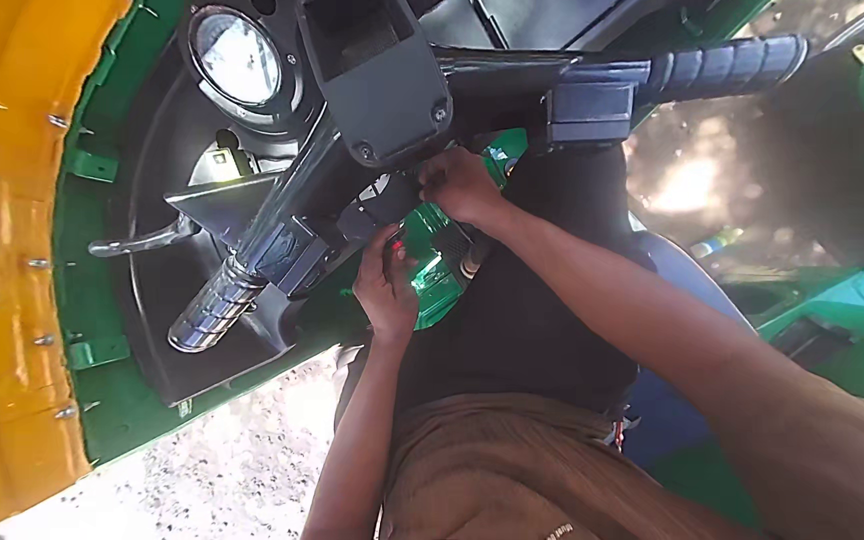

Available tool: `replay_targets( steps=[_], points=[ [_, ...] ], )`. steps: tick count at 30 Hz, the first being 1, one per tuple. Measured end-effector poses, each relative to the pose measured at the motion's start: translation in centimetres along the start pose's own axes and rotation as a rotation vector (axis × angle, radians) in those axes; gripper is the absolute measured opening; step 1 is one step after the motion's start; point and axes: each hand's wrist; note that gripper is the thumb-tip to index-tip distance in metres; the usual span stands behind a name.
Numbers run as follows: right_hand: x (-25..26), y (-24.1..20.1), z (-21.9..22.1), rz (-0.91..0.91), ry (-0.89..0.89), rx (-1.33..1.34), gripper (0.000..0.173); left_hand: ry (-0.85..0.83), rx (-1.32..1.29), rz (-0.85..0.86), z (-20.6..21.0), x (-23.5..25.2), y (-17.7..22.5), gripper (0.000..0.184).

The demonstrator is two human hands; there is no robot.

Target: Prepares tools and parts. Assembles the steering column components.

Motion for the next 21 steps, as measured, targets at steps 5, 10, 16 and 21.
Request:
replay_targets(
  steps=[5, 10, 16, 21],
  points=[
    [-0.1, 0.1, -0.2, 0.039, -0.066, -0.09, 0.011, -0.07, -0.051, -0.103, 0.4, 0.4, -0.4, 0.033],
    [-0.1, 0.4, 0.5, 0.092, -0.242, -0.42, 0.015, -0.103, -0.082, -0.169, 0.1, 1.4, -0.3, 0.034],
    [0.2, 0.0, -0.1, 0.019, -0.148, -0.363, 0.011, -0.077, 0.326, -0.098, 0.2, 1.4, 0.5, 0.034],
    [0.4, 0.3, 0.1, -0.124, -0.086, -0.134, 0.02, -0.054, 0.599, -0.046, 0.4, 1.1, 1.4, 0.033]
  ],
)
Point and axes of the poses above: each hand's wrist, its own x-axis towards the middle knuckle, its own z-axis out of the palm, y = z × x, and after that the axes turned 6 degrees about x, right-handed
